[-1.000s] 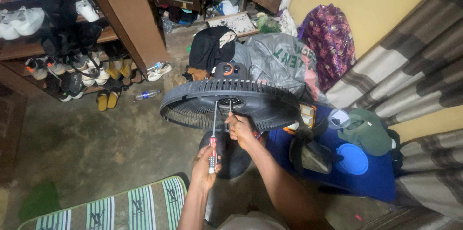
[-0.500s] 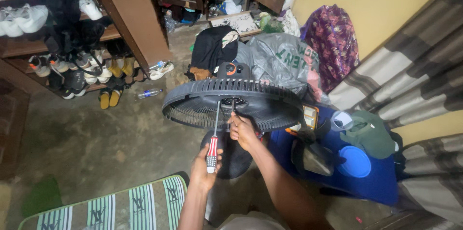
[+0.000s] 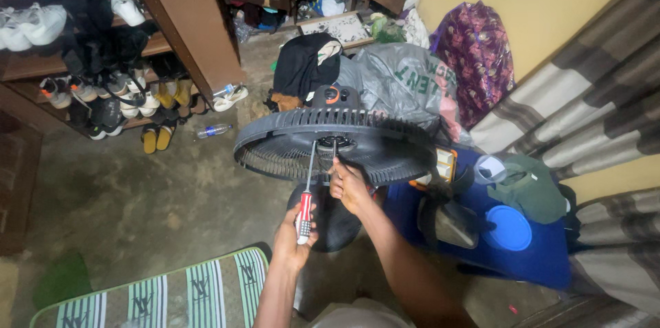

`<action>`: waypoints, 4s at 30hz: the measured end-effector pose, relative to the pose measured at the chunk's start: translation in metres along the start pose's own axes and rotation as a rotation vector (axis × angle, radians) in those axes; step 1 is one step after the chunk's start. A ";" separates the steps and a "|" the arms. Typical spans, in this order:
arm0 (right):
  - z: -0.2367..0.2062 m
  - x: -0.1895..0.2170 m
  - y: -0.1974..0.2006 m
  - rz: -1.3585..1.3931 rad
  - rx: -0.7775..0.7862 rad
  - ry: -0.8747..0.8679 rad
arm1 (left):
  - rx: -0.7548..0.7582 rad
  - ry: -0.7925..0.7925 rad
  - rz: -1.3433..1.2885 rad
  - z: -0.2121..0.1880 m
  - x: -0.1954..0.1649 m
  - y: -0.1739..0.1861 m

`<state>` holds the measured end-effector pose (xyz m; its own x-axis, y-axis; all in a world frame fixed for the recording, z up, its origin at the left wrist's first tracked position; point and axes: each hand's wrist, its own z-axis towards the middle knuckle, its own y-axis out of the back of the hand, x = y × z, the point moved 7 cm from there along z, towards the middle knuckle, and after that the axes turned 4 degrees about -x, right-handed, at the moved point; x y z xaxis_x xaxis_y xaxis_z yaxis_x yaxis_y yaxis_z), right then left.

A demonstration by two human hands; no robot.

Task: The person uses a screwdriver to remove the front grille of a standing fan, then unscrews the central hub nut to detach the fan blade. The blade is removed and set aside while the person continues to loosen the hub nut.

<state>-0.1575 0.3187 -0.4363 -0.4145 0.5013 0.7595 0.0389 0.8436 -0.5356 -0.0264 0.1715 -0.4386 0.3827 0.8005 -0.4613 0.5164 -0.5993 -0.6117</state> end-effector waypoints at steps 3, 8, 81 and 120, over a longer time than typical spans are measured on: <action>0.000 0.001 -0.001 0.015 0.013 -0.008 | 0.013 -0.002 0.010 -0.001 0.001 -0.001; -0.001 0.005 -0.001 0.030 0.047 0.002 | 0.089 -0.124 0.043 0.001 -0.002 -0.004; 0.065 -0.002 -0.031 0.610 0.109 0.015 | 0.040 -0.015 -0.092 0.008 -0.016 -0.007; 0.070 0.001 -0.032 0.617 0.109 0.007 | 0.014 -0.020 0.025 0.004 -0.012 -0.020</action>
<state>-0.2229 0.2788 -0.4437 -0.3390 0.8915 0.3004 0.1756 0.3737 -0.9108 -0.0444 0.1741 -0.4231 0.3796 0.7850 -0.4896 0.4958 -0.6194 -0.6087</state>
